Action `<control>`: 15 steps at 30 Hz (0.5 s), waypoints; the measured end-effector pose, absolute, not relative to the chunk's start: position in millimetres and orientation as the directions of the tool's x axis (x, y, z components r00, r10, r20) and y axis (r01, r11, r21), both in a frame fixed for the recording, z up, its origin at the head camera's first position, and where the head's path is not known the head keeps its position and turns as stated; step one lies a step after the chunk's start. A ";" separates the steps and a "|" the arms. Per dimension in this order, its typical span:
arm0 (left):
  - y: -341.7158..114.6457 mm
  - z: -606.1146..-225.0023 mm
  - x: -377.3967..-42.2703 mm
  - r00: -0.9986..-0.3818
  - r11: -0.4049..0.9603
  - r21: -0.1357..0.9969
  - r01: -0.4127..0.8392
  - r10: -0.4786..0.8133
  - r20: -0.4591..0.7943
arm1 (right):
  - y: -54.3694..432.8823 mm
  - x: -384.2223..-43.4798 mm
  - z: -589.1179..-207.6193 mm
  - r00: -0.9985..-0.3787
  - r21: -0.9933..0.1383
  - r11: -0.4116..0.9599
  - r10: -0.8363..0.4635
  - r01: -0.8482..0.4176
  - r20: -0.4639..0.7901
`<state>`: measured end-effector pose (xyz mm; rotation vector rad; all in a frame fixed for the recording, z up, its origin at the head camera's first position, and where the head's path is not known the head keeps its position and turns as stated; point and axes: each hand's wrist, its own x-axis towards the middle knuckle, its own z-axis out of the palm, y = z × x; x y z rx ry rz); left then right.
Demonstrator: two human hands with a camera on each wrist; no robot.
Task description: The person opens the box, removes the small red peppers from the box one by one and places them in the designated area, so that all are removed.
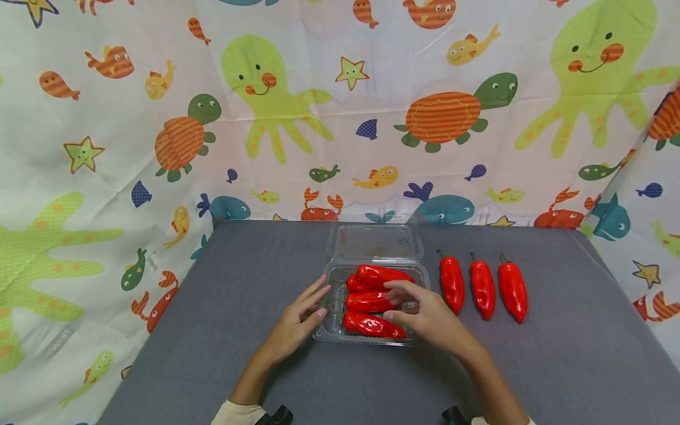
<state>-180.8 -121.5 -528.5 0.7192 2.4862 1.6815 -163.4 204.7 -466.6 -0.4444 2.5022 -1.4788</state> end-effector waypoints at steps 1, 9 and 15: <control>-121.6 -528.4 -180.5 -0.890 0.296 0.891 0.344 0.405 0.209 | 203.0 -163.4 -467.3 -0.932 -0.879 0.453 -0.361 -0.148 -0.030; -121.1 -527.8 -180.5 -0.895 0.298 0.895 0.334 0.399 0.201 | 194.9 -163.9 -470.7 -0.918 -0.861 0.486 -0.391 -0.147 -0.064; -120.5 -525.9 -180.0 -0.892 0.294 0.893 0.339 0.402 0.207 | 193.1 -163.7 -471.6 -0.904 -0.858 0.493 -0.419 -0.146 -0.087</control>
